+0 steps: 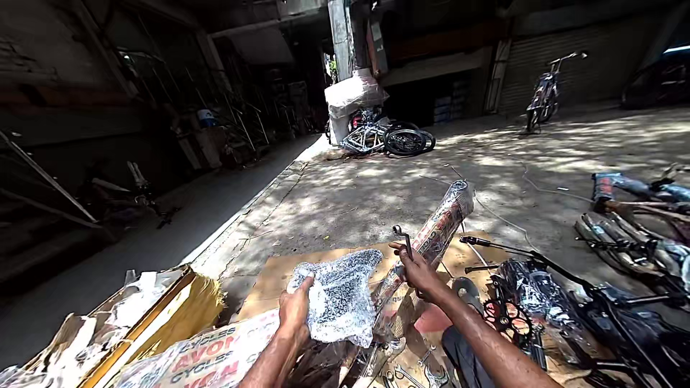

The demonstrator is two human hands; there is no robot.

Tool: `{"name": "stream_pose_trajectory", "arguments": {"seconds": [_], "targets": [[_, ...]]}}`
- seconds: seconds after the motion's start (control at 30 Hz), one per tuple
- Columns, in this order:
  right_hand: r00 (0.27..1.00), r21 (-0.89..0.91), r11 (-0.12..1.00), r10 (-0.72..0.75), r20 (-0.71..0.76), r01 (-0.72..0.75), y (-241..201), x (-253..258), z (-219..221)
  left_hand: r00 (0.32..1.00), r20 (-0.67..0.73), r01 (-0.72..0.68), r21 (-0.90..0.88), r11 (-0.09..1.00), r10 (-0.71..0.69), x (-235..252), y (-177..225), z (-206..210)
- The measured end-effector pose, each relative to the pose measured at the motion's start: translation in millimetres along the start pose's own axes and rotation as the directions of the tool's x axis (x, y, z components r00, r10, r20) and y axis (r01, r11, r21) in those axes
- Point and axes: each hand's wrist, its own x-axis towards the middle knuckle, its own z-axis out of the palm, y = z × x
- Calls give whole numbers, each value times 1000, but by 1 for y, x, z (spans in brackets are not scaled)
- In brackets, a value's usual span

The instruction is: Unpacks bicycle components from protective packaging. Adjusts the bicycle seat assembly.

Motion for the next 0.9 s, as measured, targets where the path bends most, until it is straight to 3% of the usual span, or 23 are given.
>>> {"name": "stream_pose_trajectory", "arguments": {"seconds": [0.13,0.23,0.43,0.6,0.77,0.83,0.9], "targets": [[999,-37,999,26,-23,-27,-12,2,37,997,34,-75,163,984,70,-2,-4,9],[995,72,996,57,-83,-51,-7,-16,29,992,100,-100,203,974,81,-1,-5,5],[996,231,969,87,22,-90,-8,-76,19,946,325,-88,214,973,14,-2,-1,-32],[997,254,966,61,-48,-47,-11,-130,41,979,185,-118,204,972,80,-21,-26,-46],[968,541,803,199,155,-252,-2,-173,28,983,90,-181,512,840,157,-52,-40,-64],[952,647,720,305,29,-251,7,-189,35,984,72,-173,563,808,160,-60,-44,-69],[879,742,650,437,-189,-163,6,-204,50,986,66,-160,598,785,151,-64,-44,-71]]}}
